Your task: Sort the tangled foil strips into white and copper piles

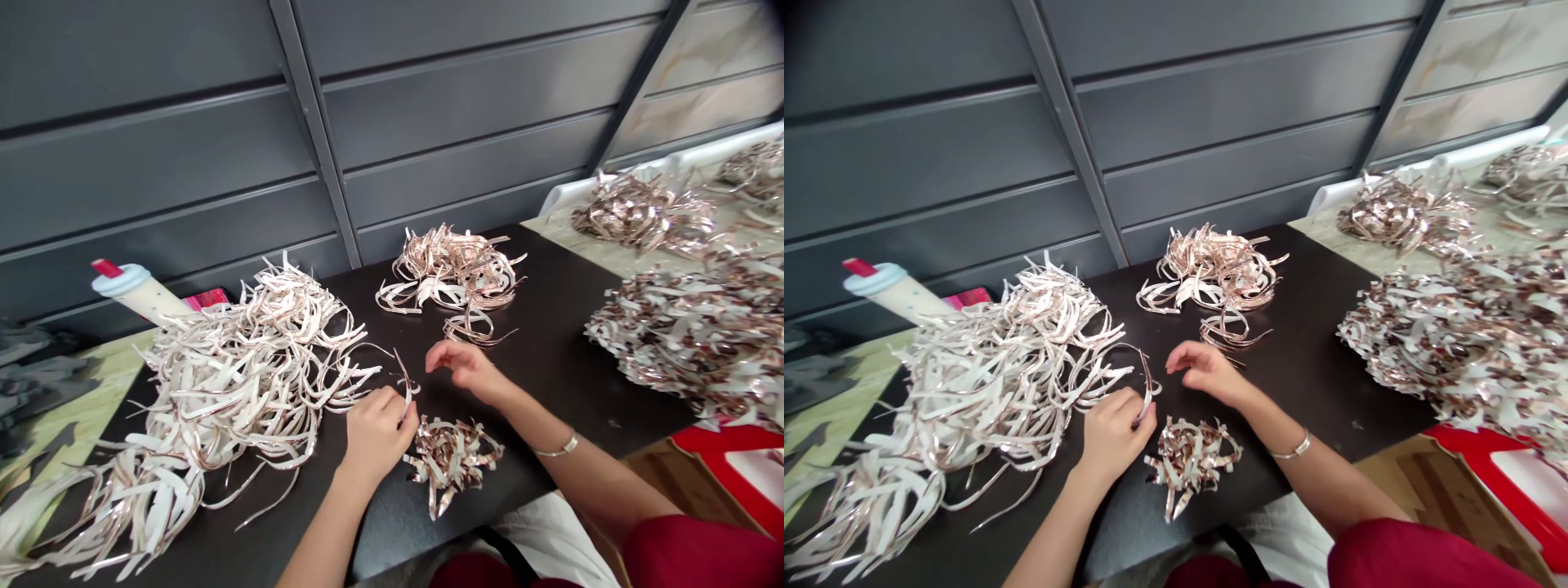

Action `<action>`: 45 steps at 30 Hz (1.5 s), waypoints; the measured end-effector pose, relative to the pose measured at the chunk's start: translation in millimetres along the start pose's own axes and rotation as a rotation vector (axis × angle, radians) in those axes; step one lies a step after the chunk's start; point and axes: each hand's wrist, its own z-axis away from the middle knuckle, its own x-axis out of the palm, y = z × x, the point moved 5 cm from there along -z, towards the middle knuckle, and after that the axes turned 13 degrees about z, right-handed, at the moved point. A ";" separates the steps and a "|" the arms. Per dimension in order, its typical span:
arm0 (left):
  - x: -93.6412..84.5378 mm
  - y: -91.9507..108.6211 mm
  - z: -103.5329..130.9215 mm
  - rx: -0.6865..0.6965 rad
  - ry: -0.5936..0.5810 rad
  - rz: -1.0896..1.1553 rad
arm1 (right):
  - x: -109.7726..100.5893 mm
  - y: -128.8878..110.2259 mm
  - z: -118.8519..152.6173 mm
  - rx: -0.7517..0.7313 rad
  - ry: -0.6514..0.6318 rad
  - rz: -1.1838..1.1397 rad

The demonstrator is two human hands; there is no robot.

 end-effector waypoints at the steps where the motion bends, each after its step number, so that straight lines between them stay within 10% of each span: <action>1: 1.3 0.2 0.2 0.011 -0.006 0.005 | 10.0 -4.1 -0.2 -0.051 0.000 0.126; 5: 5.4 0.3 -0.3 0.005 -0.052 0.116 | 32.9 -13.0 1.8 -0.151 0.080 0.454; 12: 5.1 -4.8 6.0 -0.097 0.047 0.287 | 26.7 1.6 2.3 -0.007 0.078 0.286; 23: 6.4 1.2 1.2 -0.017 0.060 -0.037 | 11.2 -17.2 6.5 -0.242 0.283 0.539; 34: 14.4 -28.8 5.0 -0.405 0.045 0.320 | 48.0 -12.0 14.7 -0.221 0.122 0.629; 41: 17.8 -30.2 2.7 -0.496 0.003 0.763 | 28.4 -3.5 8.3 -0.009 -0.028 0.147; 45: 11.4 -24.0 0.0 -0.459 0.036 0.652 | 31.2 -7.0 9.6 -0.031 -0.116 0.018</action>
